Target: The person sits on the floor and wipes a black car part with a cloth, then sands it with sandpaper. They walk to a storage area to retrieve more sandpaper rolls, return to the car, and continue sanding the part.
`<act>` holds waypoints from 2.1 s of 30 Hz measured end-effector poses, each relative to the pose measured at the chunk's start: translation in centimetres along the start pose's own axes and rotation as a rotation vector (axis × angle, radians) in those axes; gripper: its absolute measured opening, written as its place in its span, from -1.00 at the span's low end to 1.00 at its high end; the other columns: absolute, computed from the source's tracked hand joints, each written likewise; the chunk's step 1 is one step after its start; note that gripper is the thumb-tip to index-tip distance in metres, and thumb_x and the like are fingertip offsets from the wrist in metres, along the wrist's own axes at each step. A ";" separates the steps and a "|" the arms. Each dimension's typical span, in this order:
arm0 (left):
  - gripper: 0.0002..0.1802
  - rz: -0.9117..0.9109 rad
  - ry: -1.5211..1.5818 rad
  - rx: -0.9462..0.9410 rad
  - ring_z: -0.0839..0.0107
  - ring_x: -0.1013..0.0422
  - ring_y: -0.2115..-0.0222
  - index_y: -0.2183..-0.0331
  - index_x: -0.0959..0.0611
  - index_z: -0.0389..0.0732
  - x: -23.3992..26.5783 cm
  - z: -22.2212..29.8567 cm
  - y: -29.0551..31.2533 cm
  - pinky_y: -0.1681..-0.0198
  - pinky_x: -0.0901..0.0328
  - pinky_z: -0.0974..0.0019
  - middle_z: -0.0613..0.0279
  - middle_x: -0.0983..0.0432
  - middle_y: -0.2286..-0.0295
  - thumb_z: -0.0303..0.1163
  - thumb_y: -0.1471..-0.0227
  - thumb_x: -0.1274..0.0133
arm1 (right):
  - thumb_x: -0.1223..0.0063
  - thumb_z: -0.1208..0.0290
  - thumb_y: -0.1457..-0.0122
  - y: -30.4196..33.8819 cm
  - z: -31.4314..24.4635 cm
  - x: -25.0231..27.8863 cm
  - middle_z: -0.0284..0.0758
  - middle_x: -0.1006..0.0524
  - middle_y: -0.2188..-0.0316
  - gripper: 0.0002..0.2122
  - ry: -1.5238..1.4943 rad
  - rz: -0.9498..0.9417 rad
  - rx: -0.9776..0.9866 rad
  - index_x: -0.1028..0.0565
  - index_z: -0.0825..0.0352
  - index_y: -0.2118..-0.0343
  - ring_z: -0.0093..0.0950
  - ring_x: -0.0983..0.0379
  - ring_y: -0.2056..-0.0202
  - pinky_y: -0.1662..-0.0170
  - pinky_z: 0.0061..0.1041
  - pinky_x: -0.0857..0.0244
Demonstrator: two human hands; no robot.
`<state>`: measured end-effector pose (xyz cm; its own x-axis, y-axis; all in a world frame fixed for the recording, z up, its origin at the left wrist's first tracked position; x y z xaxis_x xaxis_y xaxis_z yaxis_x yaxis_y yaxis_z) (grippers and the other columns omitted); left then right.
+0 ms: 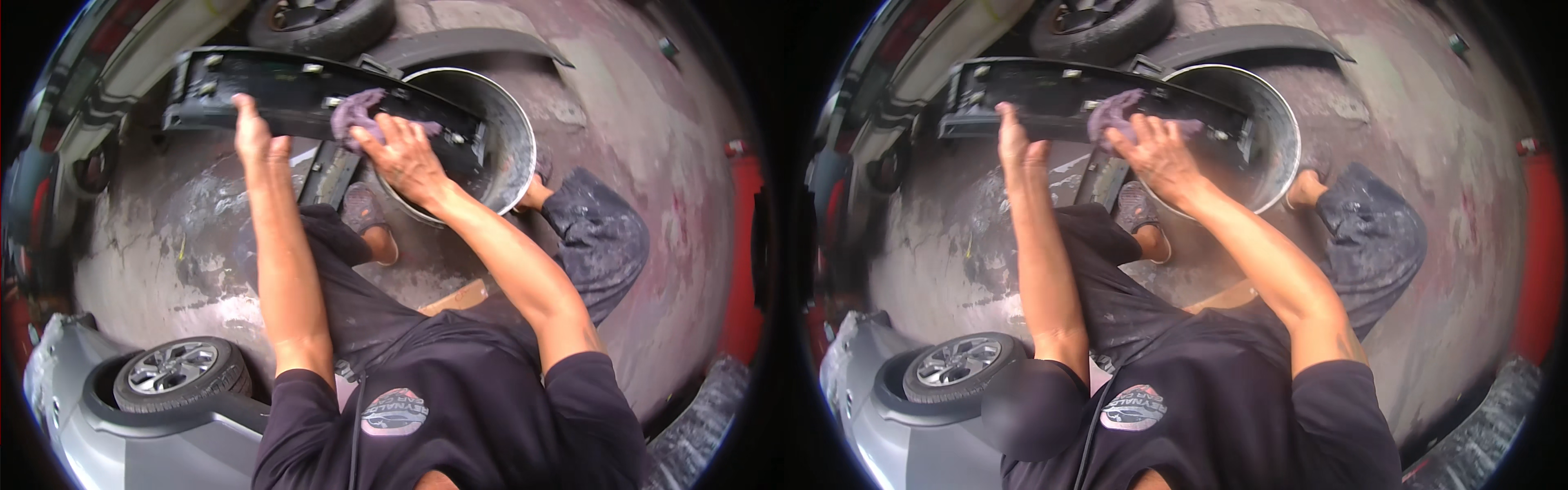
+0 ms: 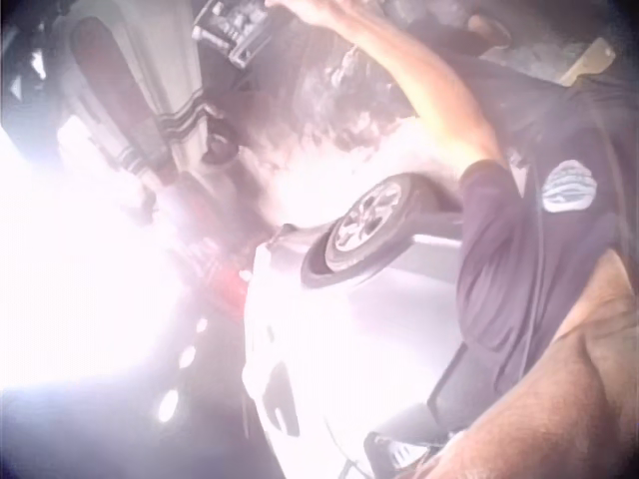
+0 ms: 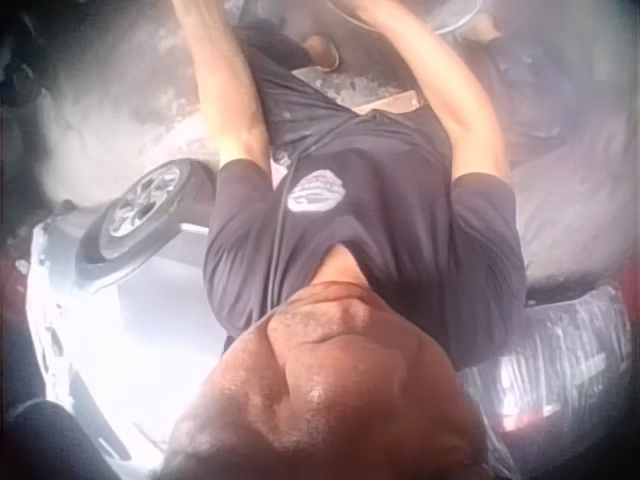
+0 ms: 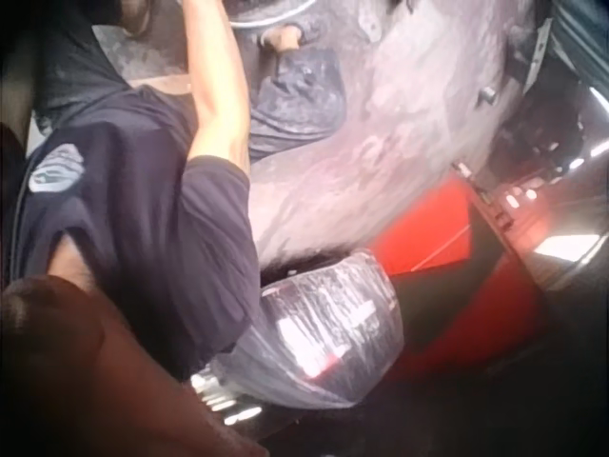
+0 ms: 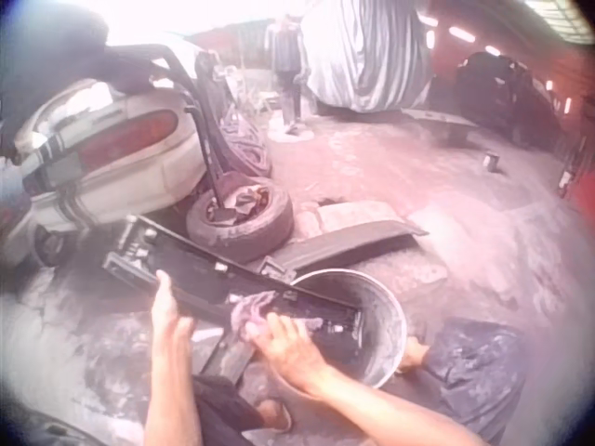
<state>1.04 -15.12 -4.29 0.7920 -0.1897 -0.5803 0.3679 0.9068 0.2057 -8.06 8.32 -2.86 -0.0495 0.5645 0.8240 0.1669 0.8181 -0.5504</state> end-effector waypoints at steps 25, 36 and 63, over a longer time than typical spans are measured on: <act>-0.55 -0.301 0.248 0.019 0.20 -0.51 0.01 -0.04 -0.54 -0.29 -6.8 -5.4 -0.1 -0.10 -0.41 0.04 0.08 -0.58 0.04 -0.24 -0.22 -0.22 | -0.23 0.60 -0.09 -3.2 12.8 4.9 -0.16 -0.64 0.16 -0.64 -0.696 0.136 -0.448 -0.59 0.41 0.00 -0.36 -0.59 0.16 0.04 -0.45 -0.41; -0.67 -0.167 0.122 -0.044 0.36 -0.53 0.12 0.08 -0.61 -0.21 -6.0 -5.8 1.5 0.02 -0.45 0.23 0.22 -0.62 0.19 -0.23 -0.21 -0.23 | 0.00 0.47 -0.29 -3.4 3.2 -0.5 0.15 -0.32 -0.22 -0.61 -0.250 0.068 -0.094 -0.45 0.36 -0.18 0.18 -0.20 -0.26 -0.28 0.16 -0.09; -0.47 -0.073 0.175 -0.463 0.09 -0.47 -0.04 -0.08 -0.52 -0.30 -3.9 11.6 3.1 -0.16 -0.41 -0.09 0.06 -0.54 -0.01 -0.04 -0.36 0.06 | -0.23 0.33 -0.17 14.6 17.1 -5.3 0.00 -0.50 -0.09 -0.59 -0.172 -0.896 -0.535 -0.56 0.31 -0.08 -0.08 -0.43 -0.15 -0.18 -0.20 -0.33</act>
<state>4.72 -15.97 7.79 0.6642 -0.2287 -0.7117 0.1330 0.9730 -0.1885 -22.18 19.18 -17.58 -0.5015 -0.1794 0.8463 0.4100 0.8121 0.4151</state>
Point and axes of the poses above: each hand's wrist, its own y-axis away from the middle knuckle, its own x-axis out of the back of the hand, z = x × y, the point moved 10 cm from there along -y, towards the middle knuckle
